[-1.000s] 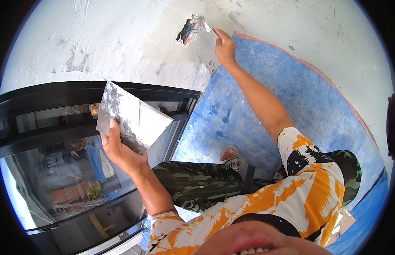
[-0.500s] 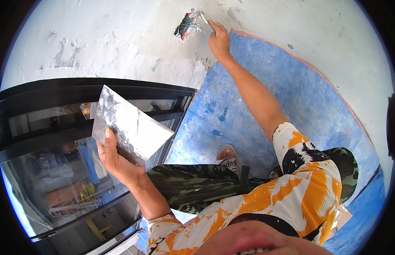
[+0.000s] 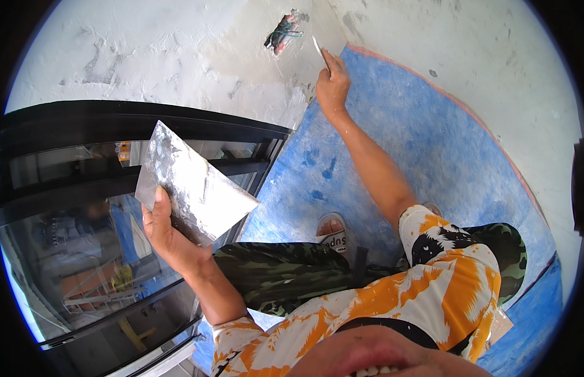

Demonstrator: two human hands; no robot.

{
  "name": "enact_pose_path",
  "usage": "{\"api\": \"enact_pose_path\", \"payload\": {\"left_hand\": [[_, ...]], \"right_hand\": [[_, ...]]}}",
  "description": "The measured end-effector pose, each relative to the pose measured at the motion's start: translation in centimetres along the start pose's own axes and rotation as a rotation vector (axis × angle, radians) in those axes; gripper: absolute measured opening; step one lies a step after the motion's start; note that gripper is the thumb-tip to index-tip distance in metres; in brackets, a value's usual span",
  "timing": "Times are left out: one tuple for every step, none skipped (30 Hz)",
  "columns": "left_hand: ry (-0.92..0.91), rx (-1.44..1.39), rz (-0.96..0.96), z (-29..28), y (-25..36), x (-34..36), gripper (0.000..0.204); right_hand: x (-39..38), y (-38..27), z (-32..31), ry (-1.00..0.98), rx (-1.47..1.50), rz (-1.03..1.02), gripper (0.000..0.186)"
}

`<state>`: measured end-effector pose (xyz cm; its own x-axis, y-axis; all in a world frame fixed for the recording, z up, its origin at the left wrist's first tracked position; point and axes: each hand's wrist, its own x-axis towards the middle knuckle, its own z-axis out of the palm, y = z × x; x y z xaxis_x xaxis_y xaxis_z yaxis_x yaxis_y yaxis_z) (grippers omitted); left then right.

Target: The person scoops white wall compound from a hawk onto a putty knife and applies it to a wall near a window frame. The person repeatedly smooths the compound into a small area around an electrical outlet, scraping excess material back onto the hawk.

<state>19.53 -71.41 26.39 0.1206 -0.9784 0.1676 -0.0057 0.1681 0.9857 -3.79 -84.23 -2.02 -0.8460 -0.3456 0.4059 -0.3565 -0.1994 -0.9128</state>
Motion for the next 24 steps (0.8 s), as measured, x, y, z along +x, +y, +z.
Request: {"api": "enact_pose_path", "payload": {"left_hand": [[0.001, 0.002, -0.013, -0.2, 0.0, -0.1, 0.036], [-0.001, 0.000, -0.019, -0.4, 0.0, -0.2, 0.037], [-0.006, -0.004, -0.019, -0.6, 0.1, -0.3, 0.037], [-0.007, -0.010, -0.020, -0.8, 0.1, -0.3, 0.037], [-0.008, -0.016, -0.021, -0.9, 0.2, -0.3, 0.037], [-0.008, -0.030, -0.020, -0.9, 0.2, -0.3, 0.037], [-0.020, -0.024, -0.020, -1.0, 0.2, -0.2, 0.037], [-0.029, -0.022, -0.018, -0.9, 0.1, -0.2, 0.036], [-0.037, -0.018, -0.018, -0.9, 0.1, -0.2, 0.036], [-0.061, -0.027, -0.023, -0.8, 0.0, -0.1, 0.036], [-0.087, -0.037, -0.030, -0.7, -0.1, -0.1, 0.036], [-0.111, -0.049, -0.035, -0.6, -0.2, -0.1, 0.035], [-0.096, -0.049, -0.040, -0.6, -0.3, 0.1, 0.035], [-0.082, -0.049, -0.040, -0.6, -0.4, 0.1, 0.035], [-0.078, -0.060, -0.033, -0.6, -0.4, 0.2, 0.034], [-0.052, -0.052, -0.033, -0.8, -0.4, 0.2, 0.034], [-0.036, -0.050, -0.034, -0.9, -0.4, 0.2, 0.033], [-0.018, -0.056, -0.035, -1.1, -0.3, 0.2, 0.032], [-0.017, -0.053, -0.041, -1.4, -0.3, 0.2, 0.032], [-0.014, -0.057, -0.045, -1.7, -0.2, 0.1, 0.032], [0.002, -0.062, -0.048, -2.0, -0.1, 0.0, 0.031], [-0.011, -0.057, -0.043, -2.2, 0.0, 0.0, 0.031], [-0.011, -0.051, -0.038, -2.4, 0.0, -0.1, 0.031], [-0.009, -0.047, -0.034, -2.6, 0.0, -0.1, 0.031]], "right_hand": [[1.9, 0.9, 0.7, 0.025, 0.001, 0.005, 0.047], [3.1, 1.5, 1.5, 0.028, 0.005, -0.037, 0.047], [3.9, 1.9, 2.3, 0.018, 0.005, -0.071, 0.048], [3.9, 2.1, 3.1, 0.019, 0.008, -0.050, 0.049], [3.4, 2.0, 3.8, -0.026, -0.017, -0.087, 0.051], [2.1, 1.6, 4.3, -0.062, -0.039, -0.073, 0.053], [0.5, 1.0, 4.7, -0.152, -0.091, 0.007, 0.055], [-1.2, 0.3, 4.9, -0.105, -0.057, -0.075, 0.058], [-2.8, -0.3, 4.8, -0.112, -0.051, -0.089, 0.060], [-4.5, -0.9, 4.4, -0.152, -0.046, -0.120, 0.059], [-6.2, -1.5, 3.7, -0.192, -0.042, -0.149, 0.059], [-7.3, -2.0, 2.9, -0.241, -0.042, -0.189, 0.058], [-8.1, -2.2, 2.2, -0.241, 0.000, -0.192, 0.056], [-8.3, -2.3, 1.4, -0.247, 0.040, -0.205, 0.054], [-8.0, -2.1, 0.9, -0.215, 0.111, -0.266, 0.052], [-7.2, -1.8, 0.5, -0.179, 0.066, -0.155, 0.050], [-6.0, -1.2, 0.4, -0.107, 0.046, -0.086, 0.049], [-4.6, -0.6, 0.5, -0.036, 0.026, -0.016, 0.047], [-2.6, 0.3, 0.9, 0.004, 0.023, -0.012, 0.046], [-0.8, 1.0, 1.5, 0.032, 0.010, 0.018, 0.046], [0.5, 1.4, 2.3, 0.037, 0.016, -0.021, 0.047], [1.5, 1.7, 3.1, 0.032, 0.012, -0.035, 0.049], [1.9, 1.8, 3.7, 0.035, 0.010, -0.020, 0.050], [1.9, 1.5, 4.3, 0.006, -0.019, -0.049, 0.051]]}}
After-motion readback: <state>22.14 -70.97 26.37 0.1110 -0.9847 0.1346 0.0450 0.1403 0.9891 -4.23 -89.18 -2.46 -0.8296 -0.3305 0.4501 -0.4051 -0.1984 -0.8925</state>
